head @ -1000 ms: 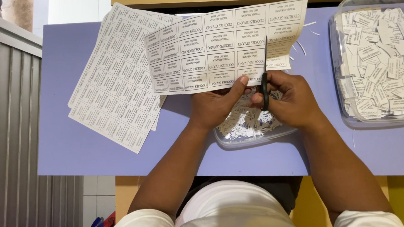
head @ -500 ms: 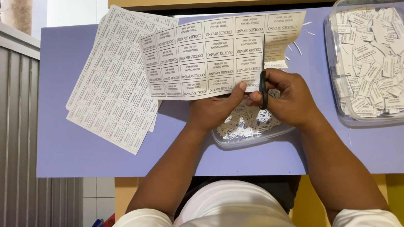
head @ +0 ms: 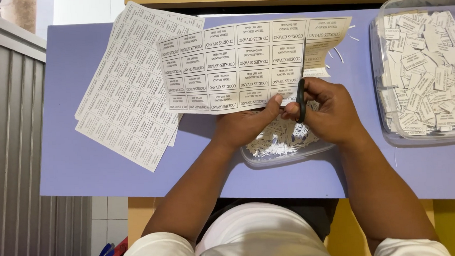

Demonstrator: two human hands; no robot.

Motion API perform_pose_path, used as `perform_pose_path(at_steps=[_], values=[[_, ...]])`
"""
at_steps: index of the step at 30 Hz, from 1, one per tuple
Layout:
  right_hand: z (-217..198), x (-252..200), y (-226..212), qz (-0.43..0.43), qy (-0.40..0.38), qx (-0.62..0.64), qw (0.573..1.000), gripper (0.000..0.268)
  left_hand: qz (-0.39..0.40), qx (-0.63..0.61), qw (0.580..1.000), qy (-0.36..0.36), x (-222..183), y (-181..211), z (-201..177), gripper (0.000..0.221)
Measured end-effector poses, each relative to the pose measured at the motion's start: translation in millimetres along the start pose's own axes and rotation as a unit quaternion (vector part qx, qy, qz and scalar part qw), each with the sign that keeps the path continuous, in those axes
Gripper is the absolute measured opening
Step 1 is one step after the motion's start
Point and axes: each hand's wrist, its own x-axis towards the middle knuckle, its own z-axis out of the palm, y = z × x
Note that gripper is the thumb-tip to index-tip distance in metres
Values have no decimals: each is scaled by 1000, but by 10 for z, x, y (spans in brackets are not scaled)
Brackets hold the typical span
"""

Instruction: Cutting printed paper sheets into individual small slips using scissors.

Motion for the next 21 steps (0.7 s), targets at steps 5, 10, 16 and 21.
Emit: perform_pose_path(at_steps=[5, 10, 16, 21], values=[[-18, -11, 66, 0, 2, 4, 1000, 23, -10, -11, 1000, -17, 16, 26, -19, 72], [-15, -1, 36, 4, 8, -4, 1000, 23, 0, 7, 1000, 8, 52, -113, 98, 71], [-27, 2, 6, 8, 13, 2, 1000, 23, 43, 51, 994, 81, 44, -228, 275, 60], [-71, -28, 116, 83, 3, 58, 995, 47, 15, 78, 993, 87, 30, -213, 294, 58]])
